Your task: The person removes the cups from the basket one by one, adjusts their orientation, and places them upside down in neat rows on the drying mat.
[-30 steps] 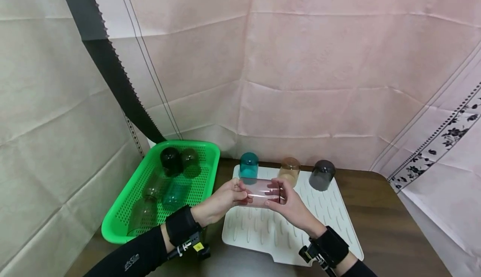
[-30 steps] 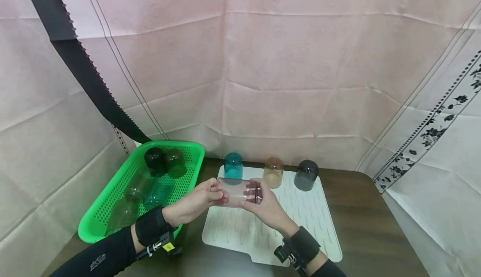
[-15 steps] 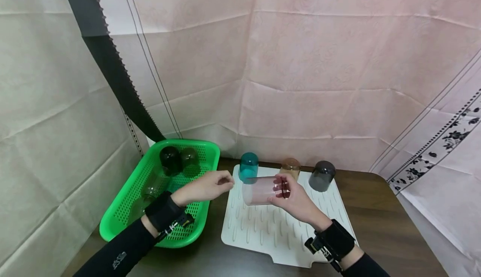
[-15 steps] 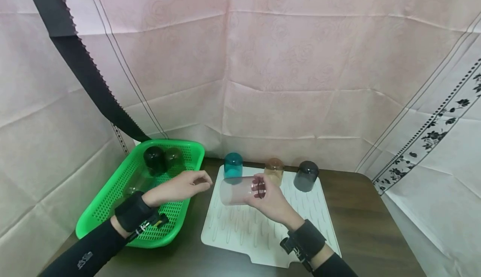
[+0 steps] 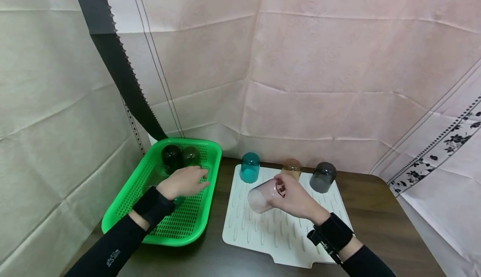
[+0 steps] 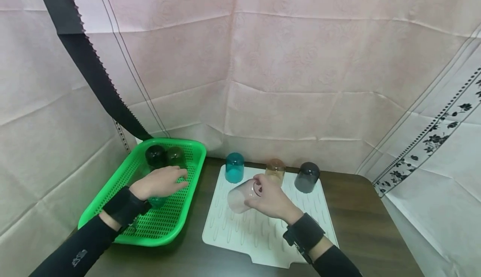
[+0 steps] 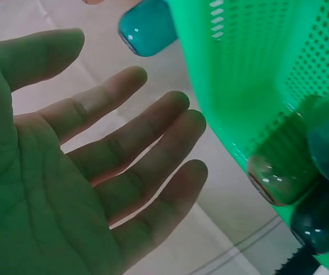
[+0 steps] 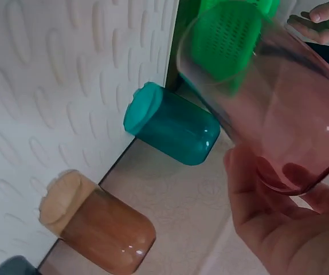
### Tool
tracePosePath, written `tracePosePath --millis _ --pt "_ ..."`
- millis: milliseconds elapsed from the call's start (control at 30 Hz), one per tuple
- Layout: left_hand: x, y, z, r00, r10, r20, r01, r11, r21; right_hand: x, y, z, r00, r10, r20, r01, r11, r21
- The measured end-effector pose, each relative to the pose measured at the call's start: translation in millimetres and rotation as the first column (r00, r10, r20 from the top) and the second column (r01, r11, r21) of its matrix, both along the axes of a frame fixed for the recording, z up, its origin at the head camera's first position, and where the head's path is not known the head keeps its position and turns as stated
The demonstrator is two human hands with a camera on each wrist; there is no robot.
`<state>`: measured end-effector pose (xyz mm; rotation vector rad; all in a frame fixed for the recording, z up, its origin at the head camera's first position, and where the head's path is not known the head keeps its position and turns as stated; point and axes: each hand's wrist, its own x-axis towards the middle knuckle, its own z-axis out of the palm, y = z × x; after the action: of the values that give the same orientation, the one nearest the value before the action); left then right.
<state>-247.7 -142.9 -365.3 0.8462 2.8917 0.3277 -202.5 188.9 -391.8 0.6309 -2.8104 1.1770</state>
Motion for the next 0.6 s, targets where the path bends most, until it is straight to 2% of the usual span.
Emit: tracePosePath --millis 167,333,600 --pt "2.0 -11 -3.2 1.0 0.019 0.02 -0.019 1.0 0.002 -7.9 -11 1.2 0.999 0.002 -0.038 0.003 0.993 0.117" --pt "5.4 -19 -6.0 0.999 0.035 0.031 -0.035 0.999 -0.008 -17.9 -23 -3.5 0.998 -0.016 -0.056 0.031 0.958 0.286" --pt "8.3 -29 -5.9 0.999 0.04 0.031 -0.039 0.999 -0.007 -33.8 -43 -15.7 1.0 -0.021 -0.005 0.021 0.95 0.312"
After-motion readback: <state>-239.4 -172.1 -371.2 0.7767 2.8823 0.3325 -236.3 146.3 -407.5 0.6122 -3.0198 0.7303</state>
